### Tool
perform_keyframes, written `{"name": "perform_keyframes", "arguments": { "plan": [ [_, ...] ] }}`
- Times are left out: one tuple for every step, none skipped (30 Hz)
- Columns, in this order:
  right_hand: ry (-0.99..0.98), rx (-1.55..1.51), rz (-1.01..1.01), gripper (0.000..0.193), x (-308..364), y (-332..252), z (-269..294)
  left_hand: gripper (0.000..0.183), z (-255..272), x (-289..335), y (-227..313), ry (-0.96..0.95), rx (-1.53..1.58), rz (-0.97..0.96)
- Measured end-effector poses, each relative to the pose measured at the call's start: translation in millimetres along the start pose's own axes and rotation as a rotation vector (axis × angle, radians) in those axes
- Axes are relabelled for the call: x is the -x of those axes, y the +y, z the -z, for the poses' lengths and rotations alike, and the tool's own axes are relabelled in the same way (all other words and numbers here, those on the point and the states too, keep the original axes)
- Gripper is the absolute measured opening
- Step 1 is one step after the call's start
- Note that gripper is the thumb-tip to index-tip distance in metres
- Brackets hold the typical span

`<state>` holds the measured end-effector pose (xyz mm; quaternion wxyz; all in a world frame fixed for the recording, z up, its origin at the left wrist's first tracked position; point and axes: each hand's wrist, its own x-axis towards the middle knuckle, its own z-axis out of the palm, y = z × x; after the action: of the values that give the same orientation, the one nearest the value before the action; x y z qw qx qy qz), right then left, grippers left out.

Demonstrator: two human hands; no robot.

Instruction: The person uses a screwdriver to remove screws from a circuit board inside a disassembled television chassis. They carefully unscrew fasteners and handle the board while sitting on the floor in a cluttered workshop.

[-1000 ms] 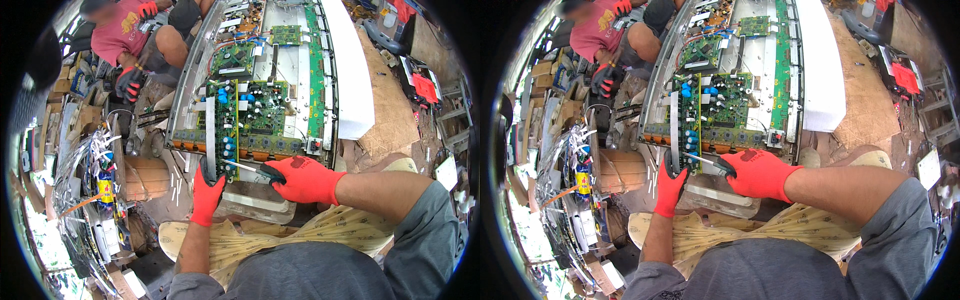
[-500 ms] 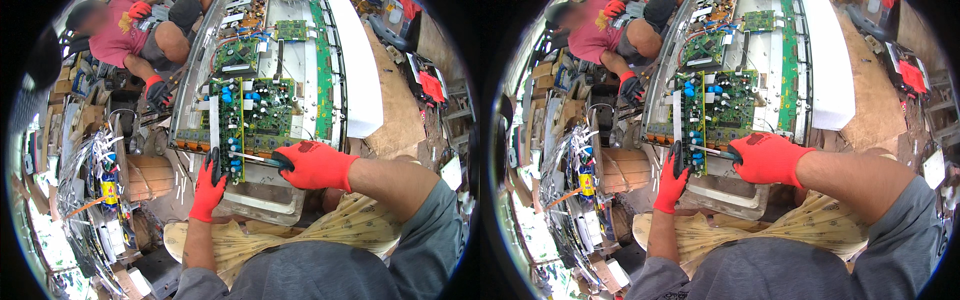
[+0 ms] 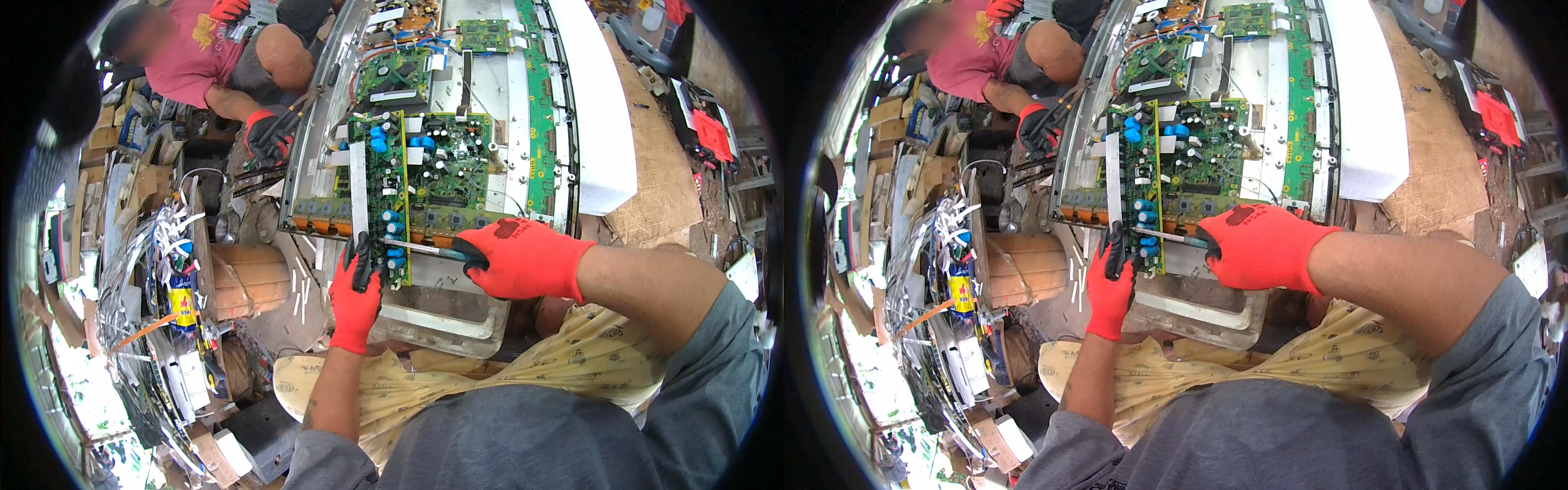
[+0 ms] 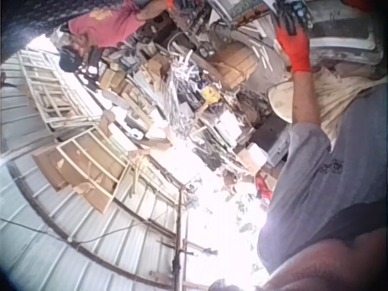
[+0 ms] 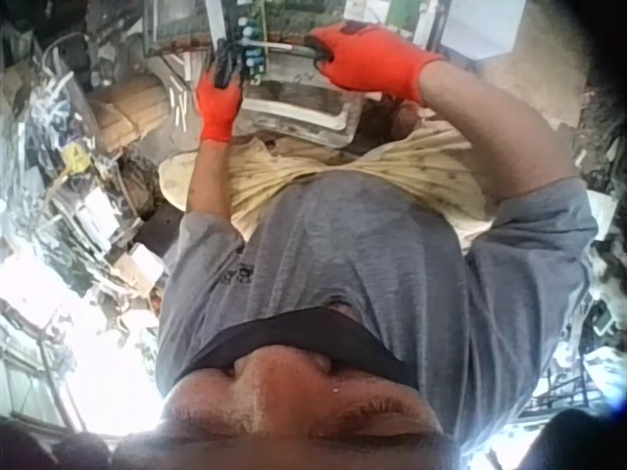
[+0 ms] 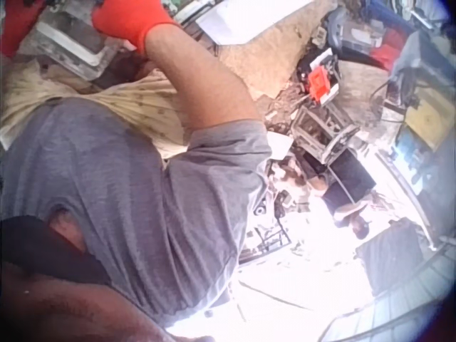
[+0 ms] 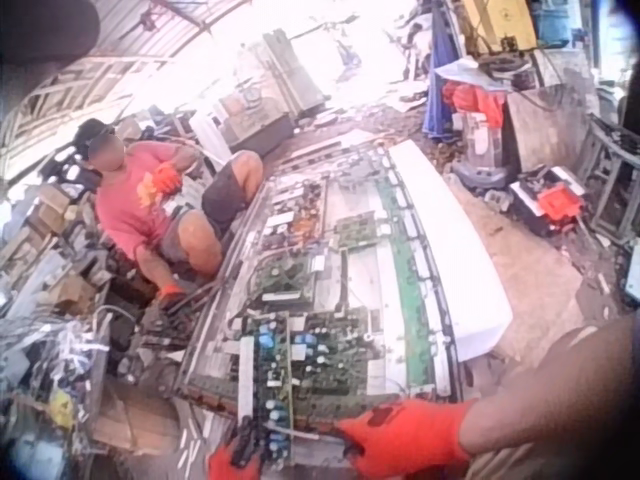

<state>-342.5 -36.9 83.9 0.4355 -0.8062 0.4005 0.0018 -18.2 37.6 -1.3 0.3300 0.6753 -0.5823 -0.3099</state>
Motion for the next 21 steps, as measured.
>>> {"name": "perform_keyframes", "arguments": {
  "plan": [
    [-0.014, 0.01, -0.009, 0.035, 0, -1, 0, 0.059, -2, 1, -2, 0.009, 0.003, 0.005],
    [-0.012, -0.008, -0.012, 0.034, 1, -2, 0, 0.06, -3, 1, -5, 0.016, -0.013, -0.006],
    [-0.021, -0.021, -0.021, 0.034, 2, -4, 0, 0.056, -4, 0, -7, 0.055, -0.059, -0.123],
    [-0.026, -0.04, -0.028, 0.034, 3, -5, 1, 0.053, -5, 0, -8, 0.072, -0.053, -0.1],
    [-0.012, -0.046, -0.028, 0.034, 4, -7, 1, 0.049, -6, -1, -10, 0.101, -0.074, -0.145],
    [0.003, -0.056, -0.027, 0.033, 6, -8, 1, 0.048, -8, -1, -11, 0.121, -0.058, -0.181],
    [0.014, -0.068, -0.03, 0.033, 8, -10, 0, 0.048, -8, -1, -11, 0.105, -0.005, -0.178],
    [0.028, -0.068, -0.023, 0.033, 10, -11, -1, 0.049, -9, -1, -12, 0.117, 0.002, -0.116],
    [0.039, -0.07, -0.017, 0.034, 12, -11, -3, 0.05, -9, 0, -12, 0.097, 0.045, -0.017],
    [0.049, -0.07, -0.009, 0.034, 14, -12, -5, 0.05, -9, 1, -11, 0.101, 0.074, 0.042],
    [0.043, -0.082, -0.007, 0.036, 16, -12, -7, 0.05, -9, 1, -10, 0.087, 0.087, 0.064],
    [0.035, -0.097, -0.006, 0.038, 19, -12, -10, 0.048, -9, 1, -9, 0.096, 0.084, 0.049],
    [0.027, -0.114, -0.006, 0.04, 22, -12, -13, 0.048, -7, 1, -8, 0.093, 0.081, 0.035],
    [0.047, -0.137, 0.009, 0.043, 27, -12, -18, 0.048, -6, 1, -6, 0.09, 0.078, 0.022],
    [0.069, -0.162, 0.022, 0.045, 32, -13, -23, 0.05, -3, 0, -5, 0.076, 0.077, 0.009],
    [0.092, -0.186, 0.031, 0.048, 39, -13, -30, 0.052, 0, -1, -4, 0.053, 0.045, 0.019],
    [0.141, -0.22, 0.05, 0.049, 47, -15, -38, 0.056, 3, -2, -4, 0.026, 0.052, -0.041],
    [0.192, -0.253, 0.065, 0.05, 57, -17, -49, 0.06, 7, -2, -4, -0.01, 0.03, -0.079],
    [0.199, -0.276, 0.014, 0.052, 66, -18, -59, 0.064, 9, -1, -4, -0.024, 0.012, -0.17],
    [0.229, -0.388, -0.017, 0.051, 73, -19, -70, 0.079, 8, 3, -5, -0.067, 0.028, -0.123],
    [0.279, -0.369, 0.0, 0.051, 76, -19, -79, 0.081, 5, 7, -6, -0.069, 0.077, -0.142]
  ]
}}
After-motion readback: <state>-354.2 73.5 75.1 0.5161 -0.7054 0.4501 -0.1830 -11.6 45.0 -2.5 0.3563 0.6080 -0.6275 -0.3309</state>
